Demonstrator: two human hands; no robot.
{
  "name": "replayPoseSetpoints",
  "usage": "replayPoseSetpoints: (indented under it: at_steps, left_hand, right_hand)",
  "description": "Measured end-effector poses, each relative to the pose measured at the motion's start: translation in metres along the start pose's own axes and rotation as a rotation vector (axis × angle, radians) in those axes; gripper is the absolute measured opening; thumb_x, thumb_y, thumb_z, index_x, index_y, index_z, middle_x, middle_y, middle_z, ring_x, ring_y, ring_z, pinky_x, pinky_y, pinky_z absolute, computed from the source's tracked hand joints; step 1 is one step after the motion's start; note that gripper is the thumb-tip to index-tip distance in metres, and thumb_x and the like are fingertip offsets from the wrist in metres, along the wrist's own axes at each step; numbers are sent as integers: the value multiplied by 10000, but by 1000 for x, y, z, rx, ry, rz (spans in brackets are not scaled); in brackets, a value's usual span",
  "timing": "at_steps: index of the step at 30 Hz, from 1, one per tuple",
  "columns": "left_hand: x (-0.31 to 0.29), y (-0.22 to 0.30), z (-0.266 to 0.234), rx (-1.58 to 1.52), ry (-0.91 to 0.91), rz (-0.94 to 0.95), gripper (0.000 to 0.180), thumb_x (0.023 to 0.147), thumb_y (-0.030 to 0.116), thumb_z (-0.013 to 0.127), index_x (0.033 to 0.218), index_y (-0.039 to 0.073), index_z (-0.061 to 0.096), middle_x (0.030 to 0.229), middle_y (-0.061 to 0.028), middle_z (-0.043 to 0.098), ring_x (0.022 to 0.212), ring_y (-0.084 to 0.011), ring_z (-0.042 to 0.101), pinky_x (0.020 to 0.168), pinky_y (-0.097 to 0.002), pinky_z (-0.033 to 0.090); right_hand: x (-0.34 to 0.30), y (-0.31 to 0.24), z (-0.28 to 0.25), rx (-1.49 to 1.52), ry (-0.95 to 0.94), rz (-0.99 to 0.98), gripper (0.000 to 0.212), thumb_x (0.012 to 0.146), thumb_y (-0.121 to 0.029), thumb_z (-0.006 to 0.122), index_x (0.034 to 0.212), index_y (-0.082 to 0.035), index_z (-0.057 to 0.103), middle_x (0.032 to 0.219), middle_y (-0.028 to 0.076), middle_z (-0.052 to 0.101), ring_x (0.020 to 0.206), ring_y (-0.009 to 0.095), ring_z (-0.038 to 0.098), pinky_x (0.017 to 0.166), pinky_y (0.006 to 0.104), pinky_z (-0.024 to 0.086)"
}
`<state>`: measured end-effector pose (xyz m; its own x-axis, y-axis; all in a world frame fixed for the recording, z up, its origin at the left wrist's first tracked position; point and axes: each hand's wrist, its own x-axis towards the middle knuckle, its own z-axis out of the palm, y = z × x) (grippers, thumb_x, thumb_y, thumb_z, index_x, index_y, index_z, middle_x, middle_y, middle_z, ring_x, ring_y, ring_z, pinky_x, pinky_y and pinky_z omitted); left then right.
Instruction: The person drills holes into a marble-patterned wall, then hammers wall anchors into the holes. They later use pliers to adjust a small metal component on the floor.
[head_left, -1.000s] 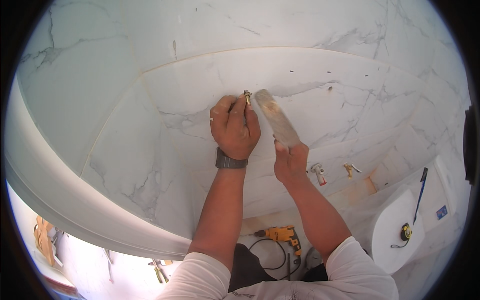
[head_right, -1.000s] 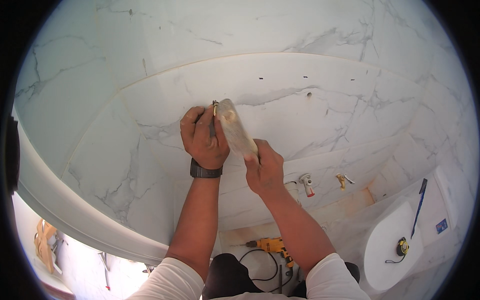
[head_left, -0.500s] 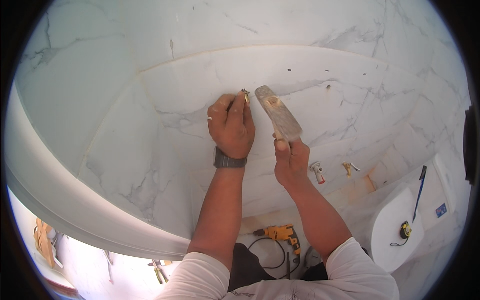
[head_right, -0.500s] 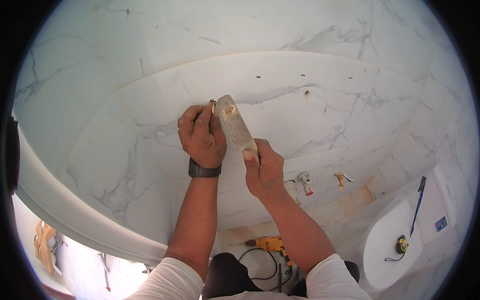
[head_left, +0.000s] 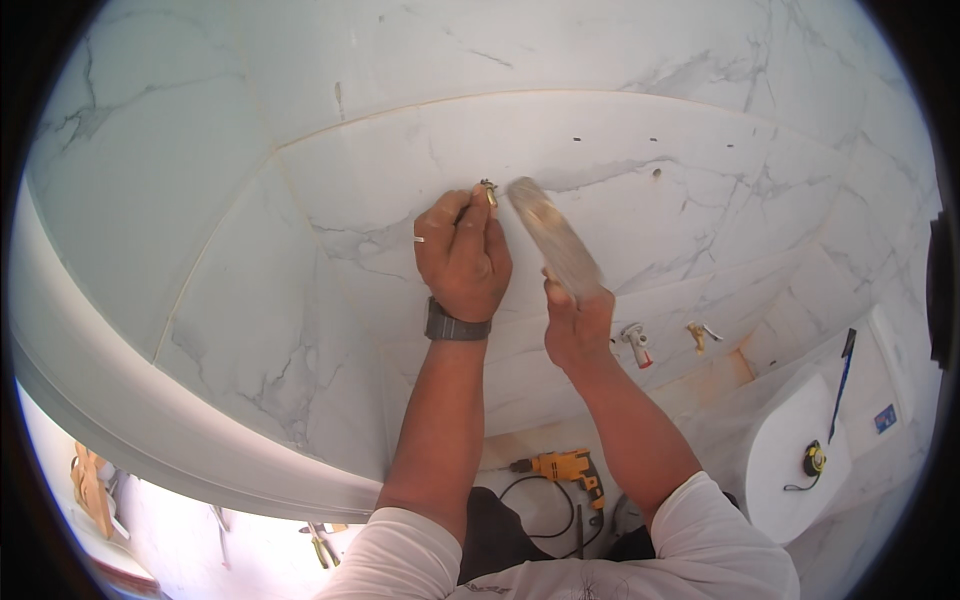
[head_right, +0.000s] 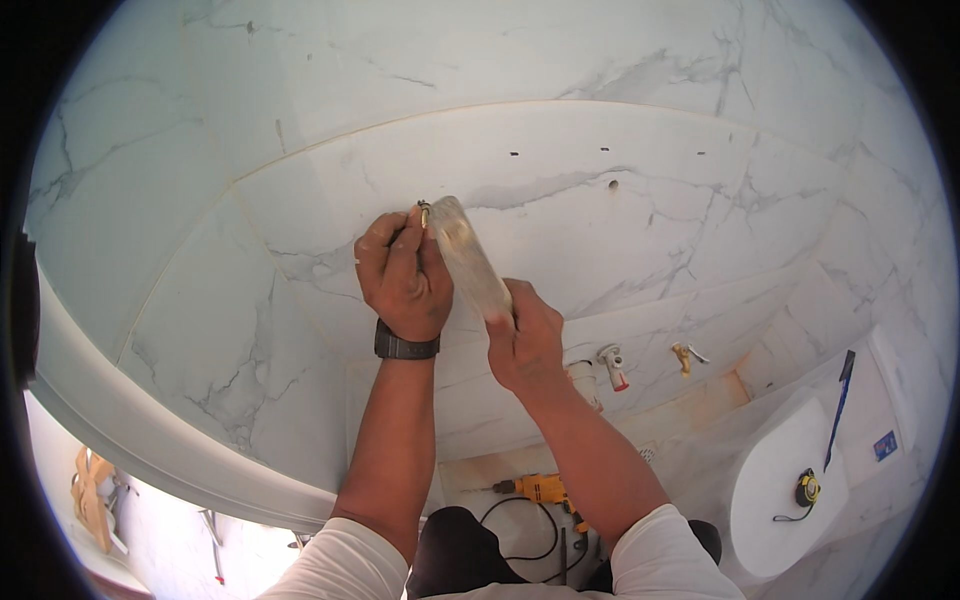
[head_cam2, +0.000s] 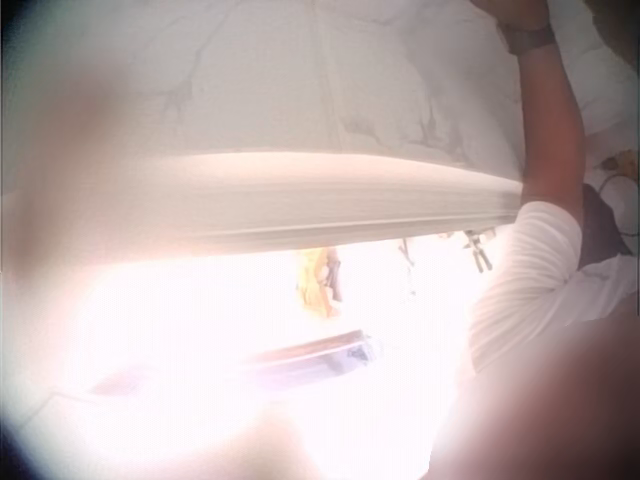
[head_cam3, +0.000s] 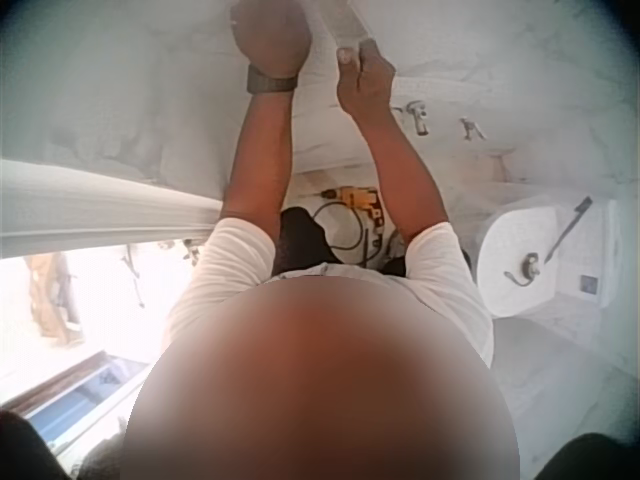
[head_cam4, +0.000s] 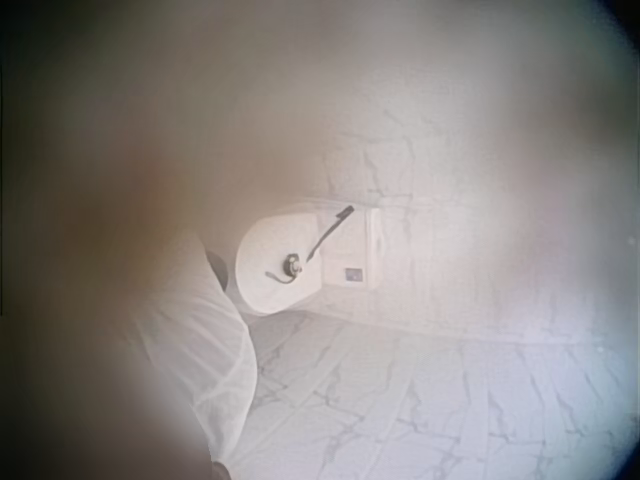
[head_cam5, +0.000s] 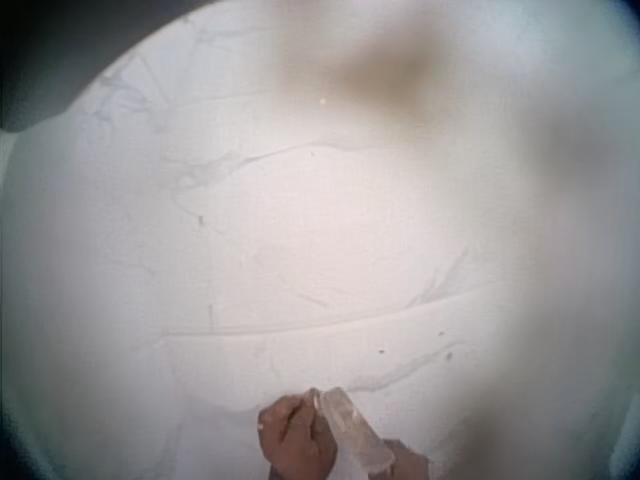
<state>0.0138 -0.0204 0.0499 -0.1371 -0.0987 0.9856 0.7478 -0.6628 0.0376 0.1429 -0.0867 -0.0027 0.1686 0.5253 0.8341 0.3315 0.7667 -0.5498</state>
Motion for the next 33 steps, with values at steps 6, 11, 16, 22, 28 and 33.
replayPoseSetpoints:
  at_steps: [6,11,16,22,28,33]
  left_hand:
    - [0,1,1,25,-6,31,235,804,-66,764,1034,-13,771,1049,-63,666,883,-231,592,716,-355,521]
    - [-1,1,3,23,29,29,230,813,-35,778,1041,-5,766,1044,-65,664,892,-231,596,715,-354,521]
    - [2,2,2,-16,64,26,208,832,21,787,1038,28,761,1038,-64,663,896,-238,598,728,-360,516]
    - [4,6,4,31,45,-11,202,827,21,784,1024,61,759,1013,-52,651,871,-236,580,725,-360,500]
    - [1,6,7,116,49,19,203,834,20,782,1034,40,756,1018,-69,656,877,-243,587,723,-367,505]
    - [-4,4,8,53,52,-38,262,844,52,790,1094,21,719,1070,-119,650,937,-280,615,763,-387,530]
  right_hand:
    - [-2,1,-8,-55,-48,100,411,1069,-371,591,1107,36,629,759,138,659,621,224,630,600,347,506]
    - [-9,3,-6,5,3,14,474,1077,-429,555,1105,39,624,721,119,628,604,203,598,585,347,488]
    - [-24,0,-9,11,-8,208,505,1077,-465,536,1027,34,598,674,98,587,574,187,569,559,348,462]
    - [-51,-3,-17,-26,-60,279,530,1082,-493,504,974,22,569,634,82,544,548,179,536,544,347,435]
    - [-55,-8,-25,-21,-81,301,552,1083,-520,487,1011,20,578,636,78,547,557,170,537,547,349,434]
    - [-48,-22,-34,7,-79,361,552,1086,-517,488,1070,24,597,644,63,550,571,143,527,558,333,435]
